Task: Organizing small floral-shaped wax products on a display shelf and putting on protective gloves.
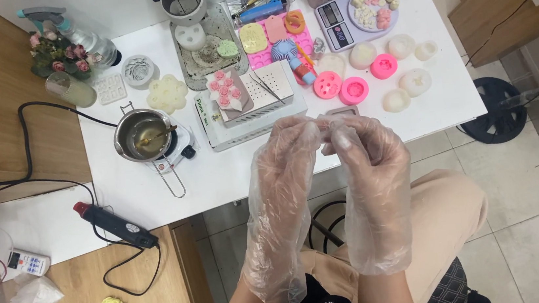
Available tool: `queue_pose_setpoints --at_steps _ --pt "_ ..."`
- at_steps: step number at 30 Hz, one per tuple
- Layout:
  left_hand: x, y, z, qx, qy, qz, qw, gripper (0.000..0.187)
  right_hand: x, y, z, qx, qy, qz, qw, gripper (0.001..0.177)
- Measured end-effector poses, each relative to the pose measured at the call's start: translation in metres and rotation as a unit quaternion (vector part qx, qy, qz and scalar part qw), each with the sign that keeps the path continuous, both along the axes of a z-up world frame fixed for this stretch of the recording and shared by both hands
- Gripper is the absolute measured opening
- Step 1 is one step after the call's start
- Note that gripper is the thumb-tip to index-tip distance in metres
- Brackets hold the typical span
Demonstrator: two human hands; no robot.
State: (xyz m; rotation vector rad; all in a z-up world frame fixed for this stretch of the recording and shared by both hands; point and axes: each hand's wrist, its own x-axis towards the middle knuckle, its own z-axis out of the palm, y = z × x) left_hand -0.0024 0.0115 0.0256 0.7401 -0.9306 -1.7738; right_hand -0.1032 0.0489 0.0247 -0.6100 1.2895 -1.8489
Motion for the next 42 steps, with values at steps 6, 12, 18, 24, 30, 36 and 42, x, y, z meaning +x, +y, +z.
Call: queue_pose_setpoints --at_steps 6,12,18,24,30,36,42 --pt "-0.008 0.001 -0.019 -0.014 -0.002 0.008 1.0 0.015 -0.006 0.005 -0.021 -0.014 0.076 0.01 0.997 0.007" --pt "-0.011 0.002 -0.019 0.024 0.079 0.008 0.997 0.01 -0.005 0.005 -0.018 0.043 0.082 -0.035 0.995 0.006" --pt "-0.012 0.0 -0.008 -0.055 -0.106 0.071 0.99 0.015 -0.005 0.002 -0.02 0.054 0.125 -0.035 0.99 0.008" --pt "-0.013 -0.003 -0.027 0.107 0.103 -0.04 0.988 0.025 -0.007 -0.005 -0.017 0.045 0.072 -0.022 0.996 0.006" --pt "-0.004 0.005 0.016 0.09 0.087 -0.038 0.991 0.035 -0.005 -0.003 0.003 0.031 -0.068 -0.016 0.997 0.011" --pt "-0.004 0.003 0.031 0.077 0.031 -0.029 0.996 0.046 -0.006 0.001 0.006 -0.014 -0.067 -0.039 0.997 0.019" --pt "-0.003 -0.001 0.029 0.118 -0.045 -0.036 0.991 0.054 -0.006 0.002 0.001 -0.038 -0.039 0.008 0.999 0.018"
